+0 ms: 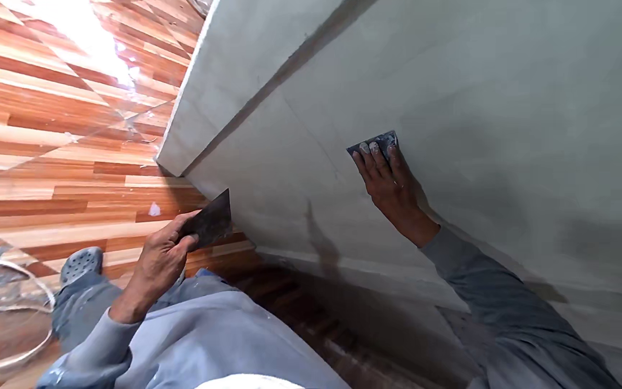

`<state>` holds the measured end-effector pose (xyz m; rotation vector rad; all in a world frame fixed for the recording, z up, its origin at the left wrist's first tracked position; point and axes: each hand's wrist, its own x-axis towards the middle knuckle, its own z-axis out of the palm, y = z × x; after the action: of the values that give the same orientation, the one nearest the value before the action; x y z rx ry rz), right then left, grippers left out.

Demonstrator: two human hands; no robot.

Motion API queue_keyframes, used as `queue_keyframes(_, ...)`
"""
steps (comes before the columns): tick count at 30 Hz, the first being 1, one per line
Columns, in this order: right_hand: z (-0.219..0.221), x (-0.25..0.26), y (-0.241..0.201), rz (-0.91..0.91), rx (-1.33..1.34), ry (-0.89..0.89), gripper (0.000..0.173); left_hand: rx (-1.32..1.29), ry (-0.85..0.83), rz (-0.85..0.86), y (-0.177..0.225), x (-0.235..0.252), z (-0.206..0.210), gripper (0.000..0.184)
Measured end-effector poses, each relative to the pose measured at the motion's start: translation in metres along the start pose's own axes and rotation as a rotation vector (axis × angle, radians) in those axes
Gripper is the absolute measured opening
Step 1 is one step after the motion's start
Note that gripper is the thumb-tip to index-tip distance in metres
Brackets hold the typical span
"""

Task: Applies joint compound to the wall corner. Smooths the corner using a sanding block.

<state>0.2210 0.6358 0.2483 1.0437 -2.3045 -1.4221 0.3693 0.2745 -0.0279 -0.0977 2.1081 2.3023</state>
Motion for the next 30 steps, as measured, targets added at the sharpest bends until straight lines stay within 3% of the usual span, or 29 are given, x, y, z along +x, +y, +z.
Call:
queue_keyframes(8,0.017,-0.077,-0.015,0.093,-0.005,0.035,0.055,-0.123,-0.131,0.045,0.012,-0.005,0.045,0.03)
queue_keyframes(13,-0.022,-0.132,-0.045,0.31,0.224,-0.345,0.057,-0.129,-0.193,0.069,0.026,-0.016,0.053,0.044)
queue_keyframes(16,-0.061,-0.134,-0.047,0.461,0.466,-0.534,0.054,-0.292,-0.155,-0.035,0.03,-0.019,0.047,0.031)
queue_keyframes(18,-0.081,-0.124,-0.048,0.551,0.743,-0.396,0.059,-0.463,-0.141,-0.198,0.034,-0.014,0.046,0.028)
queue_keyframes(21,-0.107,-0.096,-0.06,0.681,1.242,-0.004,0.046,-0.676,-0.177,-0.429,0.052,-0.004,0.048,0.026)
queue_keyframes(23,-0.119,-0.079,-0.071,0.676,1.478,0.24,0.042,-0.761,-0.267,-0.508,0.069,0.002,0.05,0.026)
queue_keyframes(25,-0.127,-0.067,-0.081,0.587,1.512,0.426,0.042,-0.807,-0.381,-0.544,0.085,0.009,0.054,0.023)
queue_keyframes(27,-0.128,-0.064,-0.086,0.349,1.457,0.538,0.043,-0.813,-0.497,-0.576,0.101,0.015,0.057,0.024)
queue_keyframes(30,-0.131,-0.071,-0.09,0.105,1.349,0.499,0.046,-0.827,-0.621,-0.621,0.128,0.021,0.069,0.026)
